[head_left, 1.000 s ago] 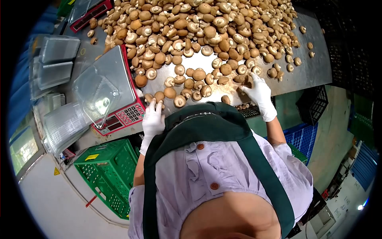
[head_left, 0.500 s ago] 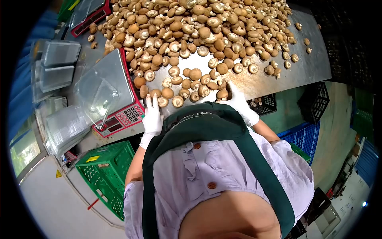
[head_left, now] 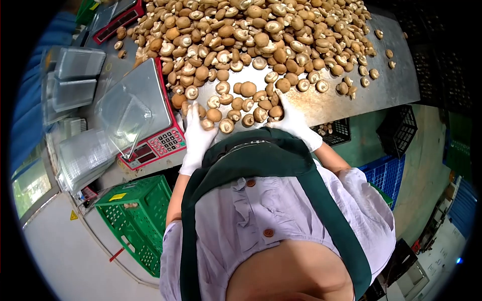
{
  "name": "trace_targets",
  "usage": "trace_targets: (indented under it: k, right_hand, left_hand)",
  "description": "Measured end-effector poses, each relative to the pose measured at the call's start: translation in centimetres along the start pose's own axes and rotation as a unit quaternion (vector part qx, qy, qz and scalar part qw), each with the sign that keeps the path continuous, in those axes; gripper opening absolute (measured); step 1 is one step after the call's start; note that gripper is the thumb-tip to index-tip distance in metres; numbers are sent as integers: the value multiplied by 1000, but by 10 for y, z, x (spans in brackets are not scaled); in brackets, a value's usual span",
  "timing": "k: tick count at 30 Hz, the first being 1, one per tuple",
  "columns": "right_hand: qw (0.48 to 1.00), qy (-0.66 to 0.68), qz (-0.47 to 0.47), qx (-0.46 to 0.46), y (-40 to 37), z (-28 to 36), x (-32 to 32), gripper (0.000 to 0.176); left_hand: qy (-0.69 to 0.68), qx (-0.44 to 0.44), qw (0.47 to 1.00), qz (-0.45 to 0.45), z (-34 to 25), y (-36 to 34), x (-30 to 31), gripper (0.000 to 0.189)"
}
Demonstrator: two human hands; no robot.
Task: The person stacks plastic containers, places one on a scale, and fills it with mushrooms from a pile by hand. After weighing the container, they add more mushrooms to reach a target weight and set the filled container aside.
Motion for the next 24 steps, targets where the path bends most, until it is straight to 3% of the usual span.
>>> trace_targets:
  k: [5, 10, 14, 18, 20, 24]
  right_hand:
    - [997, -18, 25, 75, 27, 7, -24, 107]
    - [994, -31, 24, 102, 45, 18, -34, 109]
    - [991, -34, 24, 127, 66, 20, -40, 113]
    - [987, 23, 53, 149, 86, 27, -39, 113]
    - [985, 32, 61, 155, 91, 22, -37, 114]
    - [983, 88, 100, 129, 93, 21, -32, 112]
  left_hand:
    - [106, 41, 991, 64, -6, -3, 6, 109]
    - [181, 16, 983, 37, 10, -15, -5, 112]
    - [100, -22, 995, -22, 6, 3, -16, 112]
    - [53, 10, 998, 22, -3, 21, -12, 114]
    - [14, -36, 999, 21, 3, 30, -12, 114]
    - [-45, -49, 996, 53, 6, 38, -10, 117]
Point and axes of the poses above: each hand's wrist, its own y-axis towards the middle knuckle, its own x-axis out of the back of the hand, z = x × y, the point moved 2 cm from there along y, towards the middle knuckle, and after that the axes turned 9 degrees about x, right-handed, at the moved point
